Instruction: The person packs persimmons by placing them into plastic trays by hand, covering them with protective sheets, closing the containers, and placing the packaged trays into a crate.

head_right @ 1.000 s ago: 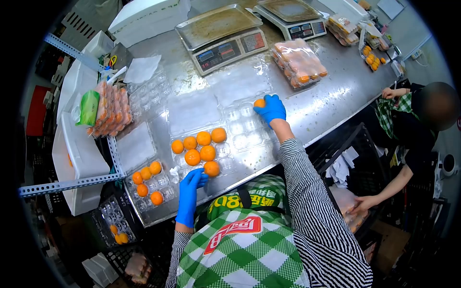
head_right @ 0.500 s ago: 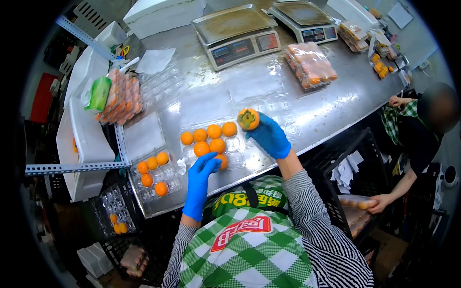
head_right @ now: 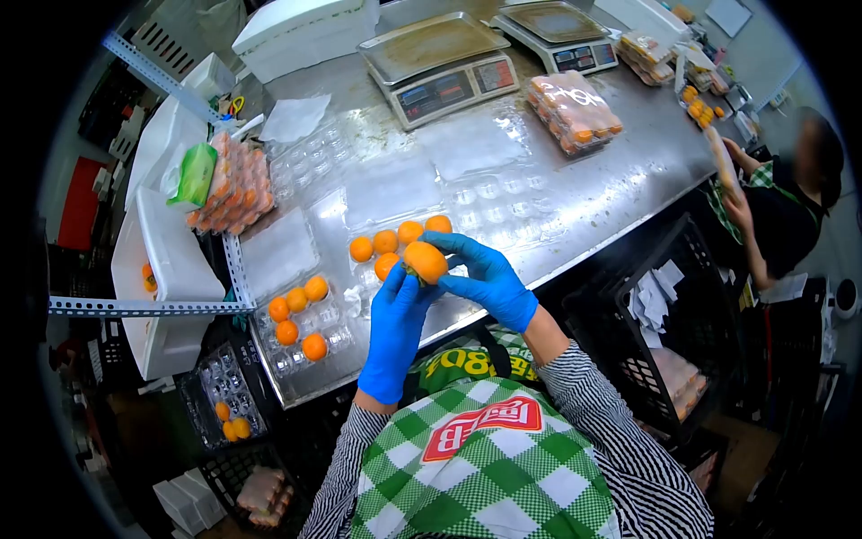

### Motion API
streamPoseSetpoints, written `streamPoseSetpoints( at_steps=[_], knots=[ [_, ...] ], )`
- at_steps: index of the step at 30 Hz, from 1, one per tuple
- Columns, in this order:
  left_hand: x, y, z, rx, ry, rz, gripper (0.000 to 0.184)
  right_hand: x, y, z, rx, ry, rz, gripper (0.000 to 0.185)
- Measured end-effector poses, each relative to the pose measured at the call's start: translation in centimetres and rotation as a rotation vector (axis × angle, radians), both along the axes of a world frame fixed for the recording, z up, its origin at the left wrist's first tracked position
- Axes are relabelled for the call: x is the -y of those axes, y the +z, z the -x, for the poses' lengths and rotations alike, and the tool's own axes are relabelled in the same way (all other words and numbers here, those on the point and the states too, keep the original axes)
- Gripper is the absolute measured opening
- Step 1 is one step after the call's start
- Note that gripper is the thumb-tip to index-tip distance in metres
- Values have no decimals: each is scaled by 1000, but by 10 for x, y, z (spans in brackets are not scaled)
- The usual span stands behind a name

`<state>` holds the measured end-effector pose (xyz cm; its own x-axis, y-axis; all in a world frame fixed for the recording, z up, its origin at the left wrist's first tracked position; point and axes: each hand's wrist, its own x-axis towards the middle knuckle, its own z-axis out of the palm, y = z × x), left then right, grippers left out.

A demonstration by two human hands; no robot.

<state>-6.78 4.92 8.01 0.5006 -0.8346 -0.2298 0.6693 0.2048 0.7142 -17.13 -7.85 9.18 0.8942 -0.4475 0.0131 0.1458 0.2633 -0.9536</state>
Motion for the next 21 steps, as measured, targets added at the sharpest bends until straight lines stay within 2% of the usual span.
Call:
streamPoseSetpoints(
  at_steps=[3,6,9,15,21],
  knots=[
    [-3,-1,5,331,63,-92,52,-6,-7,5,8,-55,79,53],
    [-4,11,13,446,106,18,58,-14,-5,13,-63,-87,-30,51],
    [-6,6,15,554,106,15,62,-24,3,17,-38,-133,-96,50],
    [-9,12,17,500,53,134,62,-33,5,22,13,-218,187,53],
    [-13,13,15,283,10,88,60,-42,-4,22,1,-248,338,54]
  ],
)
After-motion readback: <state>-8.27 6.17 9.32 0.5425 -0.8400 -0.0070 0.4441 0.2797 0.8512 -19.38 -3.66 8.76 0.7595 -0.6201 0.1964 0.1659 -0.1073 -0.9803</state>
